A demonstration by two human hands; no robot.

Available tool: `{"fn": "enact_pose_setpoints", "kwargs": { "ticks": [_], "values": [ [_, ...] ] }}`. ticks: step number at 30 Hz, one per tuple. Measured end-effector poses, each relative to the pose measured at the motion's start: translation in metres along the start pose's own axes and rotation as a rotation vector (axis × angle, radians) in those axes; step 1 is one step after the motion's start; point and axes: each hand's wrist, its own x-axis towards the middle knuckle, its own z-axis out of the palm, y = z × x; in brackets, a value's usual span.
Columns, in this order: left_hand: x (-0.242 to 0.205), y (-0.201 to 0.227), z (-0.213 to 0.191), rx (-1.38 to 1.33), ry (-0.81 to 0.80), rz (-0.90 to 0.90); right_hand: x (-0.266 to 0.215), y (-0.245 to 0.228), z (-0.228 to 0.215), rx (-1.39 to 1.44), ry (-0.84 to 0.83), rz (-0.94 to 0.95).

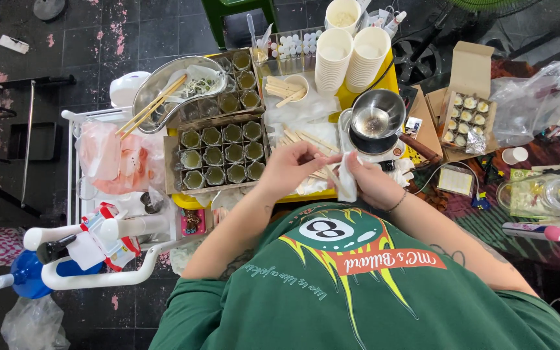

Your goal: Wiping wooden candle wicks with a paper towel and inserting them into metal wick sustainers.

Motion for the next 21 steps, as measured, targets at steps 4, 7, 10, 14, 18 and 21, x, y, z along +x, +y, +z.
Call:
{"fn": "enact_pose_setpoints", "kwargs": {
  "ticks": [4, 7, 10, 14, 18, 21],
  "values": [
    [0.008, 0.003, 0.008, 0.005, 0.052, -0.001, 0.003, 0.012, -0.001, 0.095, -0.19, 0.042],
    [0.011, 0.003, 0.002, 0.005, 0.118, 0.006, 0.015, 0.047, -0.024, -0.066, -0.159, -0.019],
    [0.016, -0.006, -0.013, -0.003, 0.161, 0.043, 0.02, 0.052, -0.023, -0.46, 0.021, 0.001],
    [0.027, -0.017, -0.046, -0.1, 0.252, 0.142, 0.023, 0.058, -0.03, -0.687, 0.065, -0.177],
    [0.047, 0.002, -0.074, -0.035, 0.465, 0.24, 0.011, 0.027, -0.011, -0.45, 0.199, 0.067],
    [0.067, 0.024, -0.079, 0.288, 0.623, 0.211, 0.016, 0.03, -0.018, -0.409, 0.172, -0.056]
  ]
}}
